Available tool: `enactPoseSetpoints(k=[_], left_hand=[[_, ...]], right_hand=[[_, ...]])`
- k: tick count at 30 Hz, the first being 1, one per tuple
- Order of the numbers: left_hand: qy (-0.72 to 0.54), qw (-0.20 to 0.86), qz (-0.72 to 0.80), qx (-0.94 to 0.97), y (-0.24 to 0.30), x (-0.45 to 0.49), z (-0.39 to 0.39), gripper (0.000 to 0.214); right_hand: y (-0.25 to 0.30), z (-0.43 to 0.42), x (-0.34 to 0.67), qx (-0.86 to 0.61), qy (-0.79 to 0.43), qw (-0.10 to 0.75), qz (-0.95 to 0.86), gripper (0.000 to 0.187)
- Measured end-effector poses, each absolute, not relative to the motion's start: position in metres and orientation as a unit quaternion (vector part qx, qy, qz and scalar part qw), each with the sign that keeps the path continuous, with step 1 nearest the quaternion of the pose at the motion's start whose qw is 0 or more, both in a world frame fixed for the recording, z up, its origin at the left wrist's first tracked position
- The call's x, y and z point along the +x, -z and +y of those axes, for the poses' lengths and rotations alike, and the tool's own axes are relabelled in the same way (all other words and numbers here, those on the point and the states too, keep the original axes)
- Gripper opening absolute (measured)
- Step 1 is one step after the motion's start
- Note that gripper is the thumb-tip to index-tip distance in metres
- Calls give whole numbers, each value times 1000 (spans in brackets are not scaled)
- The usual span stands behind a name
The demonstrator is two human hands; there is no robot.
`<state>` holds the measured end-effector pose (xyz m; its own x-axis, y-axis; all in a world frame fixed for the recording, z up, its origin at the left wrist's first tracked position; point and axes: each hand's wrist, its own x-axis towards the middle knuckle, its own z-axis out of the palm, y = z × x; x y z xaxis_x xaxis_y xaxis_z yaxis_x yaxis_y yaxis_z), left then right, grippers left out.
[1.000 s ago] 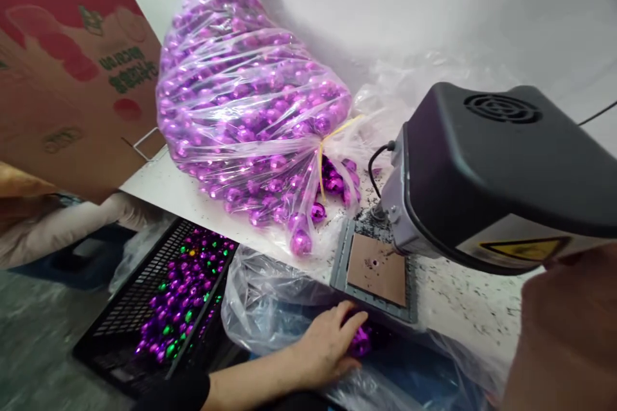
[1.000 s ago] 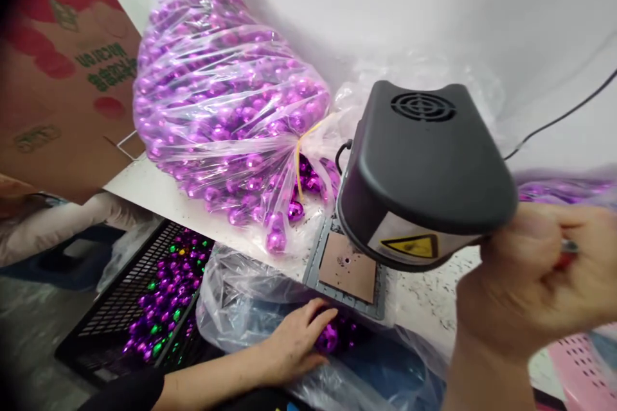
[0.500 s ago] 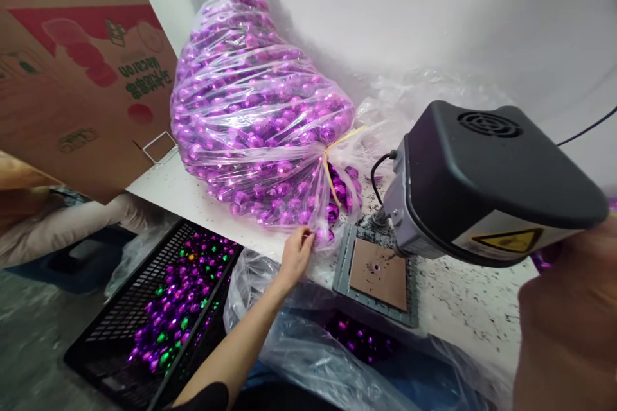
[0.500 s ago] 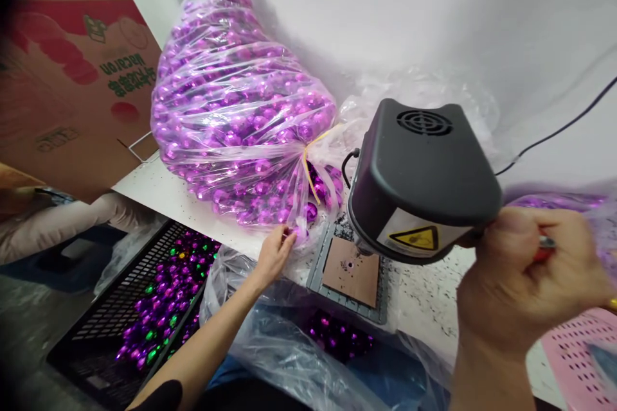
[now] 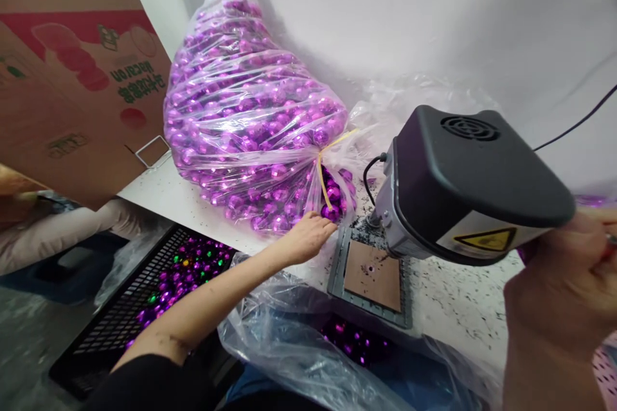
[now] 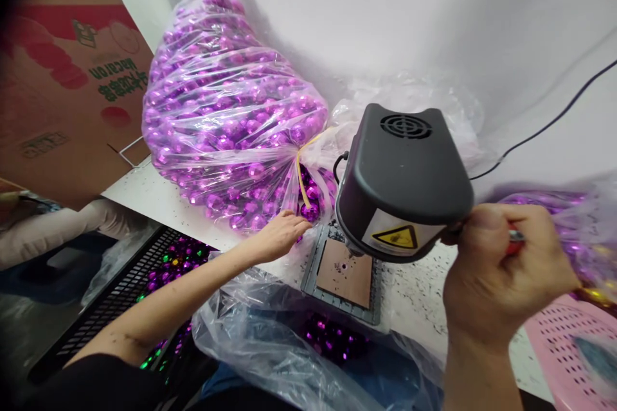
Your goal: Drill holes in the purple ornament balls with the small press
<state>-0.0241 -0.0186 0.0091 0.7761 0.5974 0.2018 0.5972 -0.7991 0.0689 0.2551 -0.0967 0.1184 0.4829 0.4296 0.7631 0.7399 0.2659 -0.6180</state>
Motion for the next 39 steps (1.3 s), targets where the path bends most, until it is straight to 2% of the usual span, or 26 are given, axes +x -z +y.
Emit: enactPoseSetpoints(k=[3,4,8,11,13,15,18,21,25,33,39], left_hand=[[-3,-33,335,942,-5,-33,-5,8],[13,-34,345,938,-2,-37,-4,9],[32,-18,368,929,9,-40,-5,21],[-37,33,400,915,3,-37,-6,40],[-148,171,445,867,-9,-38,-10,51],[-240,386,460,763,-22,-40,-19,52],[-270,673,381,573,-30,-38,-42,57],[-294,805,292,425,-19,-26,-62,62],[-315,842,279,338,1,-12,-71,54],[-367,832,308,278,16,2,-74,51],[-361,783,364,353,22,22,-78,53]], right_hand=[[-126,-96,252,-588,143,625,-493,38],[-127,-95,252,-588,149,623,-494,39],[-125,-93,252,-582,149,632,-489,39],[-122,-95,253,-588,137,632,-486,38],[-121,-98,254,-597,123,627,-485,37],[-122,-99,254,-605,105,619,-489,37],[-128,-95,252,-608,96,623,-483,36],[-134,-81,254,-601,84,639,-472,35],[-136,-67,259,-572,60,650,-498,38],[-138,-69,255,-558,52,654,-508,42],[-140,-69,255,-547,45,653,-522,41]])
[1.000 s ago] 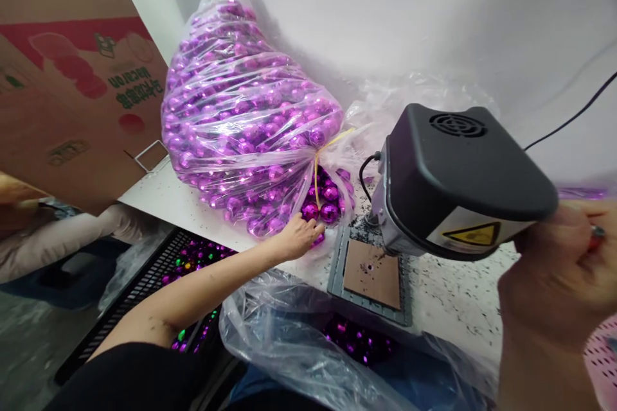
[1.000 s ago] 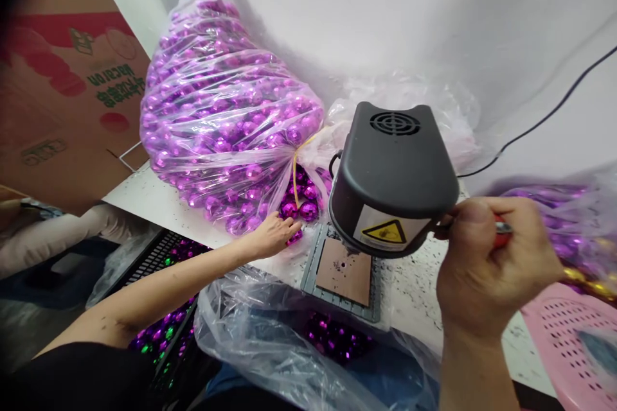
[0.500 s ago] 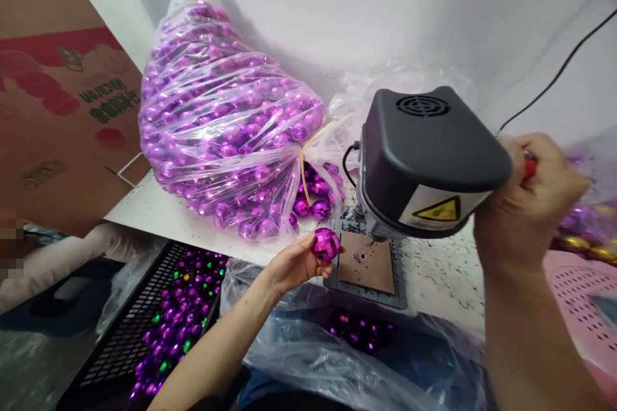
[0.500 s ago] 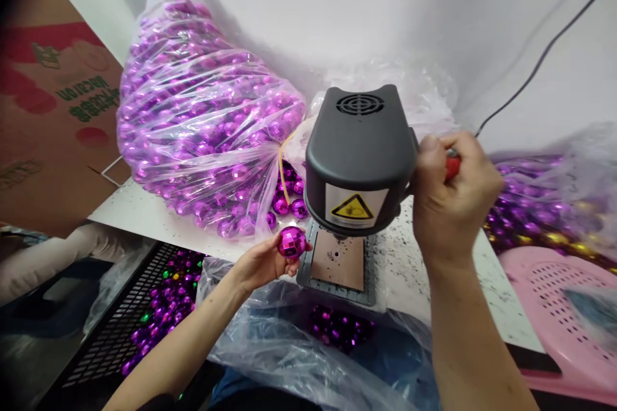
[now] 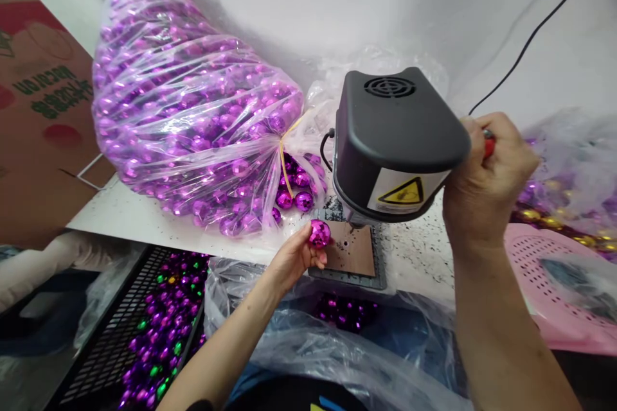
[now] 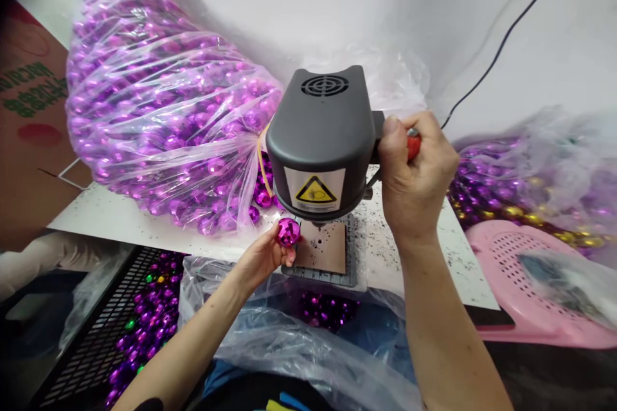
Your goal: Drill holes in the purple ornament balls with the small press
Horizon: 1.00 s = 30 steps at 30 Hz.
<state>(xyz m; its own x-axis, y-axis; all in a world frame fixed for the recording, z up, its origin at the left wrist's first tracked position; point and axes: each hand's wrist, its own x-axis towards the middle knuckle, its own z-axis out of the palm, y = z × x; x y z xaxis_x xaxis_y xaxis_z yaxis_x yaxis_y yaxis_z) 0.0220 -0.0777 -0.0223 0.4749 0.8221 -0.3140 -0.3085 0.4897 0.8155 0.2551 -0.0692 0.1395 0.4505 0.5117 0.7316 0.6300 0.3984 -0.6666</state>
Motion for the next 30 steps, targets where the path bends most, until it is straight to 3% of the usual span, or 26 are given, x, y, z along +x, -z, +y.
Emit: enactPoseSetpoints(k=[5,20,30], left_hand=[[-397,619,429,524,20,33,-77,52],[-375,335,416,758,55,54,-92,48],[-395,301,444,746,55,75,-81,46]], right_hand=[[-139,-71,255,-544,37,656,-522,38],[-141,-72,253,-535,33,658,-529,38],[-140,-72,254,-546,44,653,-523,40]])
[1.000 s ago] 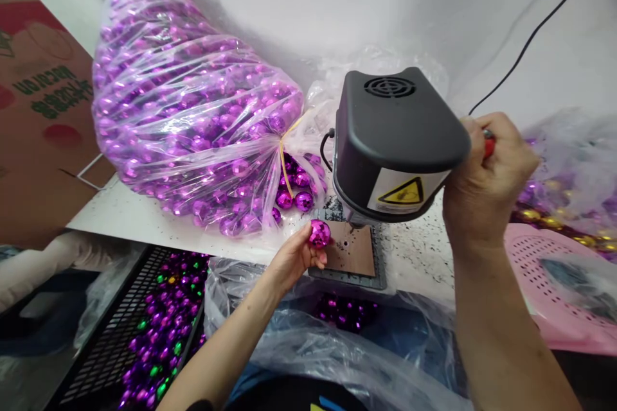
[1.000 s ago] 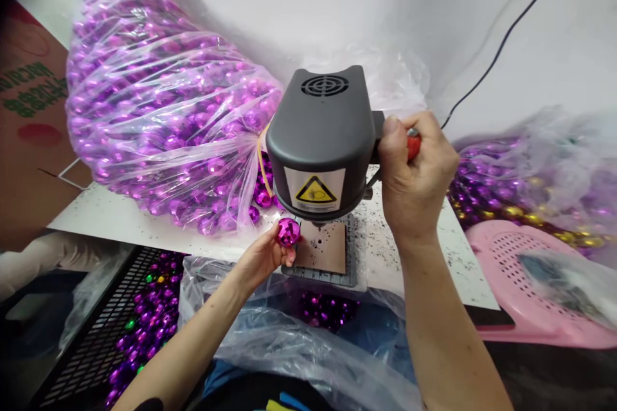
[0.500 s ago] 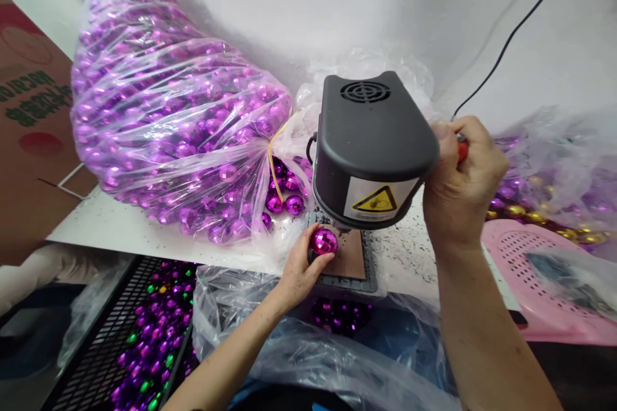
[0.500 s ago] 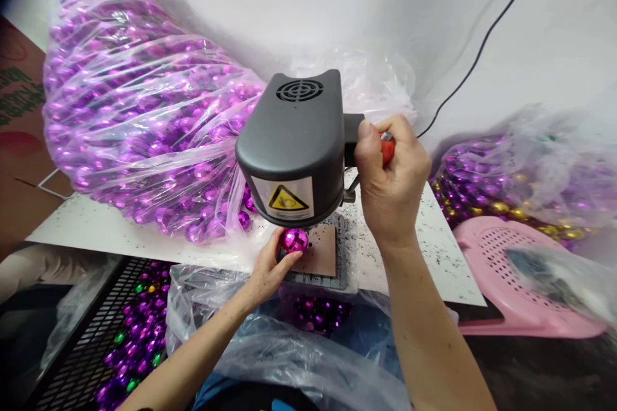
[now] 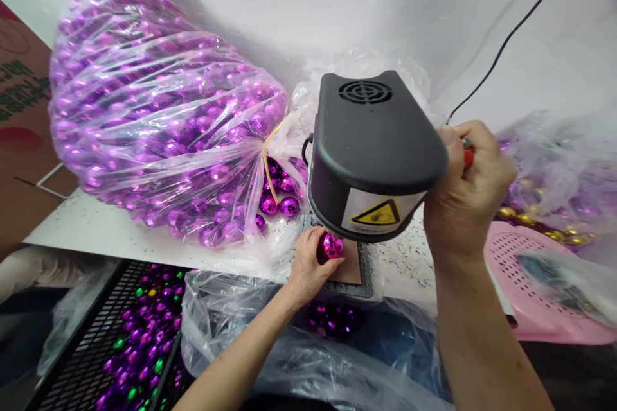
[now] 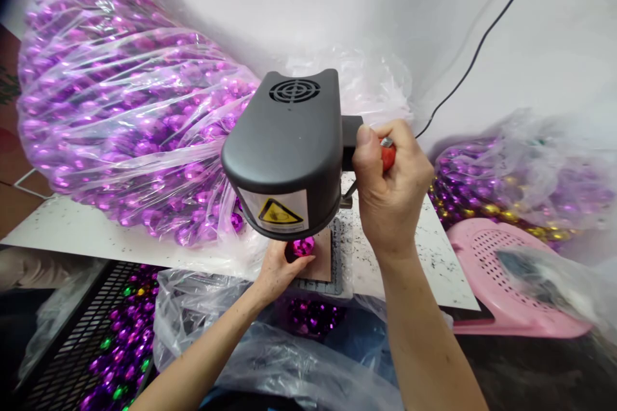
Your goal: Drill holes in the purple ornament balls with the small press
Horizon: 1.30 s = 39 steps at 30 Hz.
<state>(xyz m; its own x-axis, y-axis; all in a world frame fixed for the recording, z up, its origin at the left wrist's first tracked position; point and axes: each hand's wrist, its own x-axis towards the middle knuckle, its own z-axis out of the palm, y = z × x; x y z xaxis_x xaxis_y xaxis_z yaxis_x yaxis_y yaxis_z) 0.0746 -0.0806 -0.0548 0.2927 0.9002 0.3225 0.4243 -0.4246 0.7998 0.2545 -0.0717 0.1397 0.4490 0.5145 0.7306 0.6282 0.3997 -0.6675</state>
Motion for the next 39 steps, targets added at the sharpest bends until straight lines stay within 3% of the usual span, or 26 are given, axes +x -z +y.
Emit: enactPoseSetpoints(k=[17,24,28,39], left_hand=[[-309,279,424,804,52,77,-85,27],[-293,288,427,806,45,78,-85,20],[-287,306,418,806,43,77,-85,20],[-274,305,415,812,38,77,-85,27]], right_hand=[[-133,-68,259,-535,62,651,-535,49],[-115,-98,252,-478,210,645,-558,24],[-80,-132,251,-439,198,638,-601,5],[-54,-149,248,-505,172,592,-604,5]])
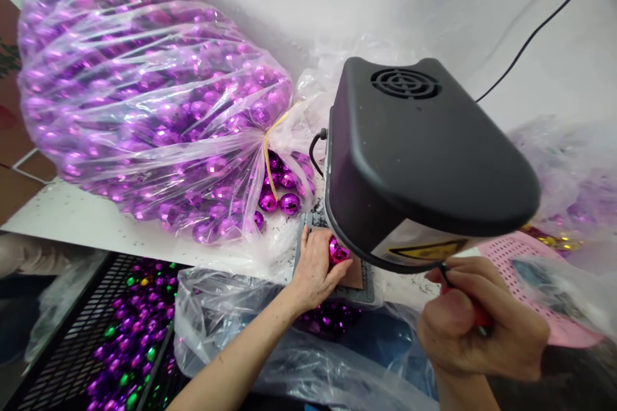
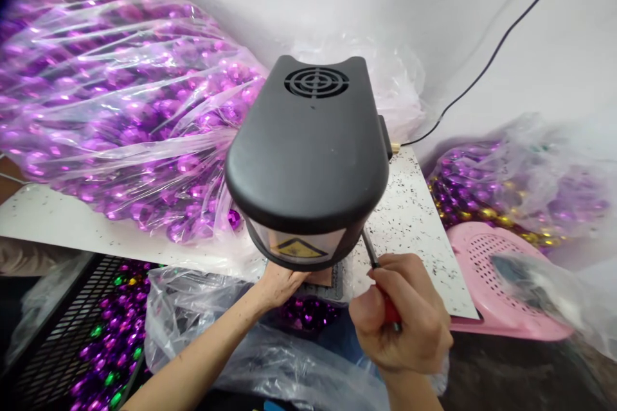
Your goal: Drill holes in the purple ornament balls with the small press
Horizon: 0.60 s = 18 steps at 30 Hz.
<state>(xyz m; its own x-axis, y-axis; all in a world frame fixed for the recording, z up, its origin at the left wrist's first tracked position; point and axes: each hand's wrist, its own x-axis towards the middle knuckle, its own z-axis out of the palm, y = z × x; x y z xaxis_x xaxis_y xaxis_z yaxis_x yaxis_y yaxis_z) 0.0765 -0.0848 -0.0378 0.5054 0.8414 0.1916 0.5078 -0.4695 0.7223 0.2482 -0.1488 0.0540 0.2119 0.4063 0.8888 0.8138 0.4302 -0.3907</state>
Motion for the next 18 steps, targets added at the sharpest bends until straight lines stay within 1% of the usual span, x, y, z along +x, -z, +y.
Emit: enactPoseSetpoints(k=[5,9,12,18], left_hand=[[-274,301,413,815,38,75,-84,29],[-268,303,417,814,38,75,-84,34],[-273,303,420,811,39,76,-85,34],[-276,294,416,815,38,75,-85,34]], right_hand=[[-46,-156,248,-521,160,563,-622,7],[-37,-153,247,-491,181,589,-615,15],[-30,-147,242,-488,200,613,-589,18],[-23,-143,236,-490,208,635,-560,14]])
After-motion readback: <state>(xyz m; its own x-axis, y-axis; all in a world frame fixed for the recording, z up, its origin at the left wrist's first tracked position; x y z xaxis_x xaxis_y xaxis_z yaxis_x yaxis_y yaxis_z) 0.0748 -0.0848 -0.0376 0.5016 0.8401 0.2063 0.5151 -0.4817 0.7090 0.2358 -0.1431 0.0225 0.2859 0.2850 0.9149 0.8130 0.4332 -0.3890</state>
